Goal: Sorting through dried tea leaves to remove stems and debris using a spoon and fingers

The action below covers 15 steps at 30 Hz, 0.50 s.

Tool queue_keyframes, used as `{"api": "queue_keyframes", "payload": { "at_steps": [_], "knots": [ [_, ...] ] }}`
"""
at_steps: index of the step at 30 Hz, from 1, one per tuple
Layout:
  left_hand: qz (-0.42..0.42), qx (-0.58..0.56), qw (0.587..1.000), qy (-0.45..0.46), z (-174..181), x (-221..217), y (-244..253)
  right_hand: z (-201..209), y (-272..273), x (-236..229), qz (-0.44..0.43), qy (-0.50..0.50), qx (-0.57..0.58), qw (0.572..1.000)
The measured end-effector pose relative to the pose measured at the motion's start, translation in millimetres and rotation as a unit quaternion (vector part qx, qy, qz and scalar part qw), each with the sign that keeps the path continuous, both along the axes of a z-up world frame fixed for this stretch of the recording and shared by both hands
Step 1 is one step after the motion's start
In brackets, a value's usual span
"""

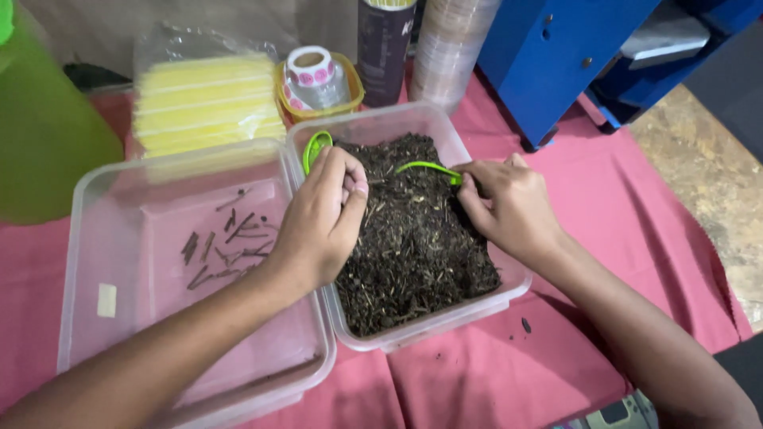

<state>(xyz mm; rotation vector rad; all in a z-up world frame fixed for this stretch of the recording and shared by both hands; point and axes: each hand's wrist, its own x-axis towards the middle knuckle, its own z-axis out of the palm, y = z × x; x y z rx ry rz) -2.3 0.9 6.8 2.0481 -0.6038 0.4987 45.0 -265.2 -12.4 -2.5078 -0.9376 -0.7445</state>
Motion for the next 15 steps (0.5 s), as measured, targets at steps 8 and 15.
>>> {"api": "queue_keyframes", "payload": {
  "at_steps": [8,15],
  "knots": [
    [0.000,-0.004,1.000,-0.006,-5.6,2.1,0.6,-1.2,-1.9,-1.4,0.042,-0.019,0.046,0.998],
    [0.002,-0.012,1.000,-0.011,-1.4,0.5,0.6,16.1,0.0,-13.3,0.113,-0.104,0.048,0.987]
  ]
}}
